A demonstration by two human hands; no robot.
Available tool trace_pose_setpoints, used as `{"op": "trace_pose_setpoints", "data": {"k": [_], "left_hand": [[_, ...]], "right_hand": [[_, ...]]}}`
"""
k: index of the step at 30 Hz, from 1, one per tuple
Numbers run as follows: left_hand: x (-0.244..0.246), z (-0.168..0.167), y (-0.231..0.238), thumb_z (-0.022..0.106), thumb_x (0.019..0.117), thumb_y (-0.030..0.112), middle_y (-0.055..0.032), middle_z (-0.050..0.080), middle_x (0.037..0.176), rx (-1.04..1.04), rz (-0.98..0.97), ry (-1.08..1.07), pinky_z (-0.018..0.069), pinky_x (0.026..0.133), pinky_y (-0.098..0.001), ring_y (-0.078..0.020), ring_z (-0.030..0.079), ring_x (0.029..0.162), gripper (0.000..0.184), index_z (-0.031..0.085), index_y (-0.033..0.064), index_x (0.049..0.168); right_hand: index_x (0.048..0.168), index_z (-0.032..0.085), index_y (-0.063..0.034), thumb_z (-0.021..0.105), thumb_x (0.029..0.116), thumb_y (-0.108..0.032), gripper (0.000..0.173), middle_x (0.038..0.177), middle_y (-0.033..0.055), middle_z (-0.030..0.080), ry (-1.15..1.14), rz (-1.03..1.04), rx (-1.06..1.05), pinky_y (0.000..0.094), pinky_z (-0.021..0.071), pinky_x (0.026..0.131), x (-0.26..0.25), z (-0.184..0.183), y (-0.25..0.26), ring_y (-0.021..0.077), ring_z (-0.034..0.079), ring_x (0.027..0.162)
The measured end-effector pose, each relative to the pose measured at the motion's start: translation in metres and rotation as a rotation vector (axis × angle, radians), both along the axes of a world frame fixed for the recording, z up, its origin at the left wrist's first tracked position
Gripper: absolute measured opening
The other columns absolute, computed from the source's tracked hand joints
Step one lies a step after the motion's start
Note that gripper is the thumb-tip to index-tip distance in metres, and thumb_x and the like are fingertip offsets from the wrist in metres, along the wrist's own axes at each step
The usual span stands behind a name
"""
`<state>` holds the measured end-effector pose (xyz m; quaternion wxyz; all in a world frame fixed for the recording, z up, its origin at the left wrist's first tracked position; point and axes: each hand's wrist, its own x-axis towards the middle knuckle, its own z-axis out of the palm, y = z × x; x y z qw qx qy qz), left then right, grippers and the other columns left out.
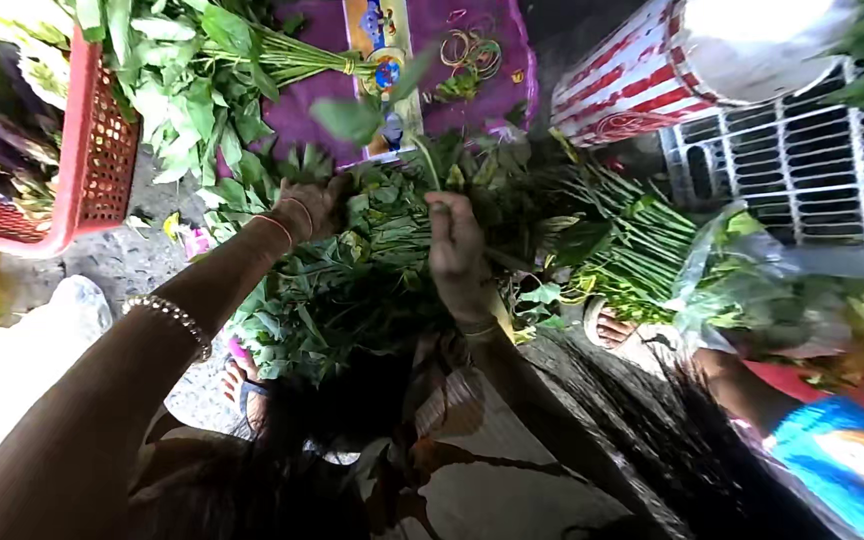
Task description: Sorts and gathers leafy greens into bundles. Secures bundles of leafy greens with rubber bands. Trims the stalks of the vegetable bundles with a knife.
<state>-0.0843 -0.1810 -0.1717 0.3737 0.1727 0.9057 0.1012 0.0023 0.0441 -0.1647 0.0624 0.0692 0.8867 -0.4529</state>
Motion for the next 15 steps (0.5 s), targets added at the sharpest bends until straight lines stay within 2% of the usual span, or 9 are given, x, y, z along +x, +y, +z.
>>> {"op": "trace_pose_setpoints", "data": {"k": [1, 2, 4, 5, 7, 10, 12, 13, 15], "left_hand": [[0.008, 0.004, 0.007, 0.071, 0.093, 0.026, -0.0249, 0.051, 0.149, -0.007, -0.001, 0.011, 0.0359, 0.102, -0.0758, -0.0504, 0.052, 0.131, 0.074, 0.038, 0.0103, 0.158], [0.023, 0.008, 0.011, 0.075, 0.0907, 0.022, -0.0246, 0.055, 0.144, 0.028, -0.04, 0.077, 0.0375, 0.1, -0.0756, -0.0502, 0.053, 0.129, 0.065, 0.05, 0.0077, 0.149], [0.058, 0.022, 0.016, 0.073, 0.0895, 0.008, -0.0254, 0.059, 0.136, 0.117, -0.175, 0.195, 0.042, 0.095, -0.0743, -0.052, 0.055, 0.125, 0.045, 0.063, 0.0109, 0.133], [0.072, 0.025, 0.015, 0.072, 0.0883, 0.002, -0.0268, 0.059, 0.135, 0.151, -0.218, 0.223, 0.0447, 0.09, -0.0736, -0.0539, 0.056, 0.122, 0.046, 0.065, 0.0153, 0.132], [0.085, 0.029, 0.016, 0.07, 0.0867, -0.007, -0.0273, 0.053, 0.142, 0.105, -0.264, 0.165, 0.0461, 0.089, -0.072, -0.055, 0.052, 0.125, 0.062, 0.061, 0.0245, 0.139], [0.077, 0.031, 0.013, 0.066, 0.0889, -0.011, -0.0274, 0.047, 0.147, 0.015, -0.305, 0.07, 0.051, 0.083, -0.0673, -0.0558, 0.049, 0.128, 0.073, 0.054, 0.0318, 0.147], [0.066, 0.029, 0.002, 0.065, 0.0922, -0.006, -0.0284, 0.05, 0.144, 0.034, -0.272, 0.185, 0.055, 0.07, -0.0635, -0.0573, 0.054, 0.121, 0.069, 0.052, 0.0324, 0.149], [0.059, 0.027, -0.007, 0.066, 0.0958, 0.005, -0.0281, 0.051, 0.143, 0.041, -0.215, 0.268, 0.054, 0.068, -0.0656, -0.0579, 0.056, 0.119, 0.064, 0.049, 0.0321, 0.151], [0.038, 0.028, -0.023, 0.071, 0.0962, 0.037, -0.0263, 0.049, 0.148, 0.047, -0.055, 0.366, 0.043, 0.085, -0.0791, -0.0573, 0.048, 0.13, 0.065, 0.044, 0.0285, 0.155]], "right_hand": [[0.135, 0.056, -0.0046, 0.035, 0.1109, -0.022, 0.036, 0.096, 0.0163, 0.065, 0.003, 0.01, -0.017, 0.0416, 0.0532, 0.062, -0.001, 0.001, -0.001, 0.0232, 0.062, 0.071], [0.134, 0.056, -0.0058, 0.036, 0.1109, -0.023, 0.035, 0.097, 0.0148, 0.065, 0.006, 0.033, -0.034, 0.0396, 0.0532, 0.062, -0.003, 0.004, 0.001, 0.0217, 0.062, 0.072], [0.132, 0.06, -0.0045, 0.042, 0.11, -0.02, 0.032, 0.112, 0.0142, 0.067, 0.089, 0.127, -0.041, 0.037, 0.0571, 0.08, -0.018, 0.005, 0.007, 0.0202, 0.067, 0.093], [0.127, 0.064, -0.0018, 0.046, 0.1083, -0.017, 0.03, 0.117, 0.0158, 0.068, 0.169, 0.191, -0.025, 0.0391, 0.056, 0.092, -0.032, 0.002, 0.007, 0.023, 0.067, 0.104], [0.117, 0.072, -0.0023, 0.052, 0.104, -0.014, 0.026, 0.116, 0.016, 0.071, 0.256, 0.333, 0.044, 0.0464, 0.0521, 0.099, -0.057, -0.004, 0.001, 0.0295, 0.066, 0.113], [0.117, 0.074, -0.0077, 0.055, 0.1026, -0.014, 0.025, 0.119, 0.0138, 0.071, 0.135, 0.59, 0.195, 0.0552, 0.0523, 0.097, -0.07, -0.014, -0.01, 0.0349, 0.065, 0.117], [0.118, 0.074, -0.0073, 0.055, 0.1019, -0.011, 0.025, 0.125, 0.0151, 0.069, 0.064, 0.645, 0.292, 0.0602, 0.0512, 0.095, -0.071, -0.02, -0.012, 0.0379, 0.063, 0.12], [0.119, 0.073, -0.0069, 0.054, 0.1021, -0.011, 0.026, 0.13, 0.0157, 0.067, 0.064, 0.604, 0.345, 0.0609, 0.05, 0.096, -0.069, -0.02, -0.01, 0.0386, 0.061, 0.123], [0.125, 0.069, -0.0045, 0.052, 0.1043, -0.012, 0.028, 0.139, 0.0191, 0.06, 0.1, 0.45, 0.405, 0.0606, 0.0453, 0.104, -0.063, -0.008, -0.002, 0.0421, 0.055, 0.13]]}}
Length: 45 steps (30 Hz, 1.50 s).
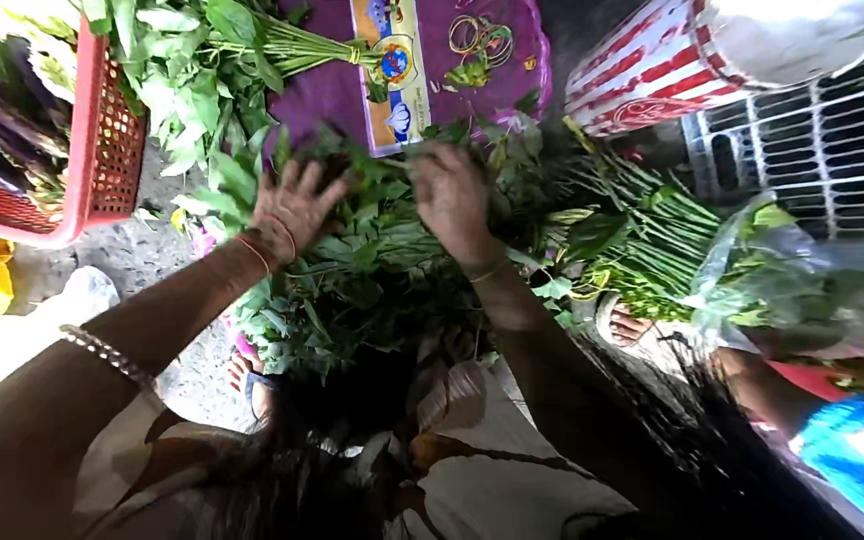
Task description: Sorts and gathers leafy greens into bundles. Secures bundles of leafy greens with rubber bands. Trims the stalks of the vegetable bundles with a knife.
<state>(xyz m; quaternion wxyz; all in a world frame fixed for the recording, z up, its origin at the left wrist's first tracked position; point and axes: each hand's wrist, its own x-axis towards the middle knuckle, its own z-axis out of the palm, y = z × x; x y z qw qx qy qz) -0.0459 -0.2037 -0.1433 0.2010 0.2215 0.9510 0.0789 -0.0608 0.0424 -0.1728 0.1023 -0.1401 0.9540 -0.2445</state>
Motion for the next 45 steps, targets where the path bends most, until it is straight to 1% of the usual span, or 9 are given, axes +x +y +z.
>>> {"op": "trace_pose_setpoints", "data": {"k": [3, 8, 11, 19, 24, 29, 40, 43, 45], "left_hand": [[-0.012, 0.006, -0.014, 0.069, 0.0945, 0.044, -0.0243, 0.045, 0.153, 0.071, 0.089, 0.108, 0.0239, 0.101, -0.0851, -0.0547, 0.039, 0.14, 0.07, 0.044, 0.0199, 0.155], [0.019, -0.004, 0.002, 0.062, 0.1005, 0.035, -0.0245, 0.066, 0.124, 0.068, -0.149, 0.035, 0.0449, 0.094, -0.0701, -0.0481, 0.062, 0.117, 0.04, 0.067, 0.0059, 0.127], [0.039, -0.01, 0.027, 0.073, 0.0942, 0.028, -0.028, 0.044, 0.152, -0.232, -0.15, -0.324, 0.0352, 0.103, -0.0734, -0.0514, 0.045, 0.135, 0.07, 0.043, 0.0058, 0.154], [0.049, 0.009, 0.038, 0.049, 0.1019, -0.003, -0.029, 0.059, 0.133, -0.344, -0.216, -0.332, 0.0516, 0.084, -0.0651, -0.0525, 0.06, 0.116, 0.044, 0.051, 0.0024, 0.146], [0.057, 0.019, 0.03, 0.059, 0.1, 0.013, -0.0218, 0.068, 0.088, 0.045, -0.355, 0.214, 0.053, 0.058, -0.053, -0.0424, 0.07, 0.079, 0.017, 0.069, 0.0001, 0.1], [0.045, -0.012, 0.037, 0.06, 0.0988, 0.01, -0.0262, 0.061, 0.133, -0.023, -0.272, 0.021, 0.036, 0.11, -0.0686, -0.0461, 0.058, 0.125, 0.042, 0.055, -0.0019, 0.139], [0.053, -0.012, 0.024, 0.081, 0.0834, 0.024, -0.0269, 0.061, 0.126, 0.129, -0.07, -0.232, 0.0534, 0.09, -0.0603, -0.0466, 0.061, 0.117, 0.055, 0.059, -0.0029, 0.126], [0.015, 0.028, 0.041, 0.071, 0.0977, 0.027, -0.0197, 0.056, 0.144, -0.118, 0.04, -0.739, 0.0427, 0.108, -0.0624, -0.0419, 0.055, 0.132, 0.059, 0.047, 0.01, 0.149], [0.011, 0.007, 0.027, 0.08, 0.0903, 0.031, -0.0249, 0.067, 0.125, 0.097, 0.116, -0.671, 0.0448, 0.1, -0.069, -0.0461, 0.062, 0.117, 0.053, 0.064, 0.0067, 0.134]], "right_hand": [[0.118, 0.073, -0.0079, 0.052, 0.1039, -0.018, 0.027, 0.134, 0.0208, 0.062, 0.233, -0.18, -0.016, 0.0609, 0.0442, 0.101, 0.003, -0.004, 0.013, 0.0445, 0.054, 0.128], [0.118, 0.074, -0.0046, 0.055, 0.104, -0.016, 0.026, 0.107, 0.0199, 0.07, 0.219, -0.146, -0.243, 0.0486, 0.0575, 0.084, 0.023, 0.005, 0.01, 0.035, 0.069, 0.099], [0.115, 0.074, -0.0046, 0.056, 0.1016, -0.013, 0.024, 0.111, 0.0171, 0.07, 0.083, 0.101, -0.241, 0.0509, 0.056, 0.09, 0.035, -0.002, -0.001, 0.0359, 0.066, 0.109], [0.139, 0.062, -0.0182, 0.078, 0.0801, -0.021, 0.061, 0.144, 0.01, 0.056, -0.112, 0.391, 0.129, 0.0682, 0.0425, 0.094, 0.043, -0.017, 0.009, 0.0401, 0.047, 0.135], [0.13, 0.065, -0.0115, 0.073, 0.084, -0.013, 0.047, 0.134, 0.017, 0.059, -0.128, 0.367, 0.108, 0.0616, 0.05, 0.089, 0.039, -0.02, 0.013, 0.0431, 0.052, 0.129], [0.134, 0.064, -0.0134, 0.081, 0.0777, -0.025, 0.06, 0.142, 0.0146, 0.054, -0.181, 0.323, 0.162, 0.0629, 0.0476, 0.091, 0.041, -0.015, 0.011, 0.0413, 0.046, 0.135], [0.104, 0.068, -0.004, 0.087, 0.0698, -0.024, 0.044, 0.121, 0.0174, 0.063, 0.087, 0.361, 0.13, 0.0587, 0.053, 0.076, 0.067, 0.012, 0.002, 0.0422, 0.061, 0.113], [0.113, 0.068, -0.0059, 0.087, 0.0706, -0.019, 0.049, 0.122, 0.0186, 0.066, 0.021, 0.234, 0.042, 0.0603, 0.0543, 0.077, 0.068, 0.011, 0.007, 0.0438, 0.062, 0.114], [0.136, 0.059, -0.0079, 0.087, 0.0732, -0.023, 0.07, 0.137, 0.0214, 0.058, -0.097, 0.076, -0.019, 0.0643, 0.0516, 0.086, 0.062, 0.008, 0.016, 0.047, 0.054, 0.125]]}}
